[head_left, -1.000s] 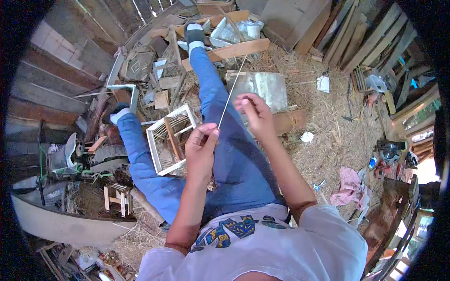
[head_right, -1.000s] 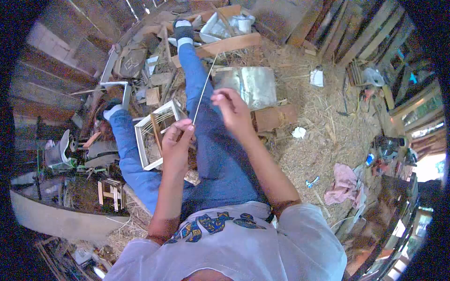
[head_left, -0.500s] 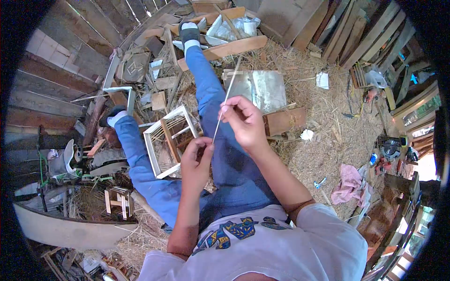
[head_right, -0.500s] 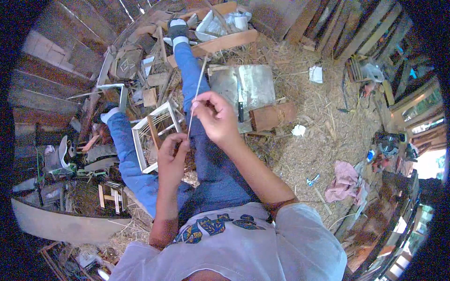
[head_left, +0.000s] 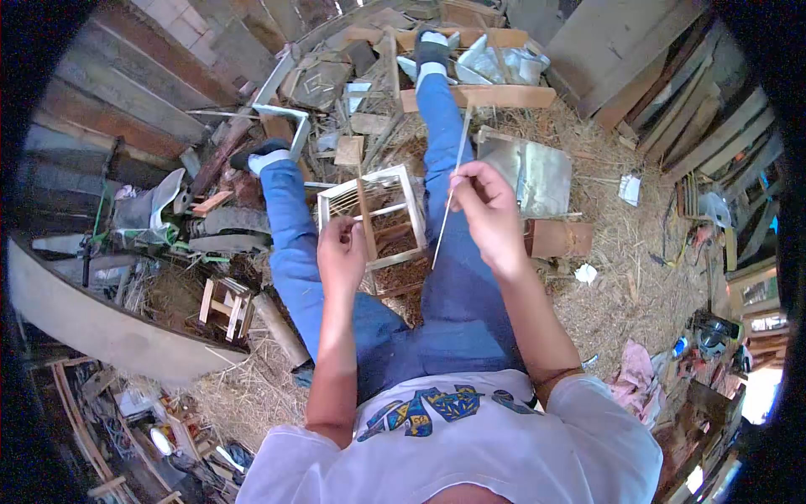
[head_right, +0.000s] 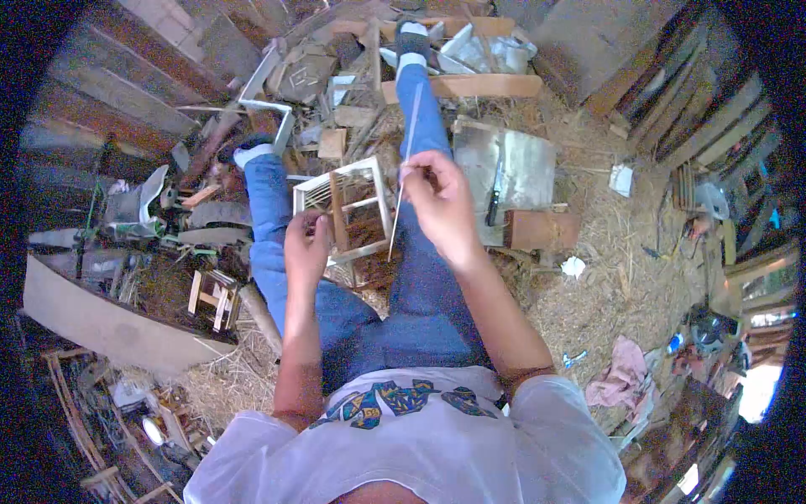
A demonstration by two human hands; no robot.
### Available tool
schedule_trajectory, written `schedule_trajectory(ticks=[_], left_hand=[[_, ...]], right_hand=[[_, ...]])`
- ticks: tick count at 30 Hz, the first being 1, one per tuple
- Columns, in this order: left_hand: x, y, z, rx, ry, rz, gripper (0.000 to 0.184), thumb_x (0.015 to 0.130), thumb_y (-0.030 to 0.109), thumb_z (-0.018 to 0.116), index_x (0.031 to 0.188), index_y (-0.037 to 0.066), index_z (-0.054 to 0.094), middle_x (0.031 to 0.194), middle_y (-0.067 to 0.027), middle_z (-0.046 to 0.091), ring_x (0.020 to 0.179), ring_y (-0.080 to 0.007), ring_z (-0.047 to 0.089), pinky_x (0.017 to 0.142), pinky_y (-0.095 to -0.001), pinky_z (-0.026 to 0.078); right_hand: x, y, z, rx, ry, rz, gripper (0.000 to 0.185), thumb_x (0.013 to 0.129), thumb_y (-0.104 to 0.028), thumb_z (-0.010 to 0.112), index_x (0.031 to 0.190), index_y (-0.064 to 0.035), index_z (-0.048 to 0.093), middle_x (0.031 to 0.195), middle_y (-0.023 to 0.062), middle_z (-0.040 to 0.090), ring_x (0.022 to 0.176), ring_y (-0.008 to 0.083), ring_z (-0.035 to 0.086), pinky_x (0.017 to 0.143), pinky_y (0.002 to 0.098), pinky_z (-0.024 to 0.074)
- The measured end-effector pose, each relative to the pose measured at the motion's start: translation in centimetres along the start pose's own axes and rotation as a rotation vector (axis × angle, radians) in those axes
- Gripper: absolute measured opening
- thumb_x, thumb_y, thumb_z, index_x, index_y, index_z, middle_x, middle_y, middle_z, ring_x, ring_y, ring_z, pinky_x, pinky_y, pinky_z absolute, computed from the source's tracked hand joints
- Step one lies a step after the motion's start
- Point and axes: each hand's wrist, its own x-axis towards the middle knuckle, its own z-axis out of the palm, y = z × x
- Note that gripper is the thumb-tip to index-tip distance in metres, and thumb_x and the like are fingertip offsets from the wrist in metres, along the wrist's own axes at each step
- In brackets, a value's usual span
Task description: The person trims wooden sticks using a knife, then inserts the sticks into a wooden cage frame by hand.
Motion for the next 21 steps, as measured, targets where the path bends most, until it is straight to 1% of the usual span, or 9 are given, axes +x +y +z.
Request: schedule_trajectory(ticks=[1, 3, 4, 7, 8, 12, 14, 15, 21], left_hand=[[0.5, -0.9, 0.3, 0.002, 0.01, -0.001, 0.025, 0.097, 0.019, 0.07, 0.108, -0.004, 0.068, 0.096, -0.0193, 0.071, 0.083, -0.0253, 0.07, 0.075, -0.0379, 0.056], [1.6, -1.6, 0.7, 0.147, -0.077, -0.026, 0.033, 0.094, 0.024, 0.072, 0.11, -0.004, 0.069, 0.097, -0.0243, 0.072, 0.085, -0.0319, 0.072, 0.076, -0.0413, 0.056], [2.0, -1.2, 0.7, 0.087, -0.198, -0.136, 0.039, 0.094, 0.03, 0.071, 0.115, -0.004, 0.07, 0.098, -0.0274, 0.073, 0.092, -0.0381, 0.073, 0.081, -0.0464, 0.056], [2.7, -0.8, 2.0, 0.245, -0.299, -0.22, 0.04, 0.094, 0.032, 0.071, 0.114, -0.004, 0.07, 0.098, -0.0289, 0.073, 0.098, -0.0439, 0.071, 0.086, -0.0508, 0.055], [2.7, -2.0, 2.8, 0.213, -0.272, -0.145, 0.041, 0.094, 0.032, 0.07, 0.113, -0.004, 0.07, 0.101, -0.0304, 0.072, 0.101, -0.0472, 0.07, 0.088, -0.0537, 0.053], [3.0, -3.5, 4.3, 0.325, -0.252, -0.176, 0.032, 0.095, 0.025, 0.066, 0.113, -0.001, 0.071, 0.101, -0.0302, 0.072, 0.1, -0.0484, 0.069, 0.087, -0.054, 0.054], [3.1, -4.3, 4.8, 0.256, -0.248, -0.135, 0.031, 0.097, 0.026, 0.065, 0.113, -0.001, 0.069, 0.101, -0.0298, 0.072, 0.099, -0.0483, 0.068, 0.086, -0.0539, 0.053], [3.2, -4.7, 5.0, 0.19, -0.244, -0.093, 0.03, 0.099, 0.026, 0.064, 0.112, 0.0, 0.068, 0.101, -0.0294, 0.072, 0.098, -0.0483, 0.068, 0.085, -0.0537, 0.053], [3.6, -3.9, 4.0, 0.077, -0.092, -0.063, 0.026, 0.099, 0.019, 0.061, 0.111, -0.002, 0.068, 0.094, -0.0281, 0.071, 0.091, -0.0447, 0.07, 0.08, -0.0527, 0.053]], right_hand=[[0.0, 0.8, 0.6, 0.003, -0.009, -0.003, 0.005, 0.101, -0.009, 0.065, 0.104, -0.0047, 0.064, 0.085, -0.002, 0.063, 0.076, 0.0057, 0.06, 0.069, 0.0229, 0.0477], [-0.1, 1.9, 1.6, -0.061, -0.13, 0.07, 0.005, 0.1, -0.008, 0.065, 0.102, -0.0047, 0.065, 0.086, -0.002, 0.064, 0.077, 0.0043, 0.058, 0.069, 0.0222, 0.0468], [-0.2, 2.2, 2.1, -0.042, -0.182, 0.07, 0.006, 0.099, -0.008, 0.067, 0.102, -0.0038, 0.065, 0.089, -0.0013, 0.064, 0.081, 0.0051, 0.057, 0.072, 0.0233, 0.0477], [-0.7, 2.6, 3.4, -0.116, -0.19, 0.055, 0.006, 0.098, -0.008, 0.067, 0.102, -0.0032, 0.065, 0.091, -0.0003, 0.065, 0.086, 0.0075, 0.059, 0.077, 0.0254, 0.0493], [-0.8, 2.6, 3.4, -0.164, -0.204, 0.076, 0.007, 0.098, -0.008, 0.067, 0.103, -0.0024, 0.065, 0.093, 0.0016, 0.066, 0.091, 0.0093, 0.061, 0.08, 0.0267, 0.0503], [-1.3, 2.9, 3.3, -0.221, -0.226, 0.071, 0.007, 0.098, -0.008, 0.066, 0.103, -0.0021, 0.064, 0.093, 0.0028, 0.067, 0.092, 0.0087, 0.061, 0.08, 0.0263, 0.0502], [-1.4, 2.9, 3.6, -0.275, -0.221, -0.082, 0.005, 0.1, -0.007, 0.065, 0.102, -0.0028, 0.064, 0.086, -0.0036, 0.061, 0.078, 0.0041, 0.056, 0.07, 0.0224, 0.046], [-1.5, 2.7, 3.6, -0.277, -0.226, -0.089, 0.005, 0.1, -0.007, 0.065, 0.102, -0.0028, 0.064, 0.086, -0.0036, 0.061, 0.078, 0.0041, 0.056, 0.07, 0.0224, 0.046], [-2.1, 0.4, 3.8, -0.211, -0.241, 0.196, 0.004, 0.099, -0.006, 0.064, 0.101, -0.003, 0.065, 0.086, -0.0041, 0.061, 0.08, 0.0047, 0.056, 0.071, 0.0238, 0.0462]])
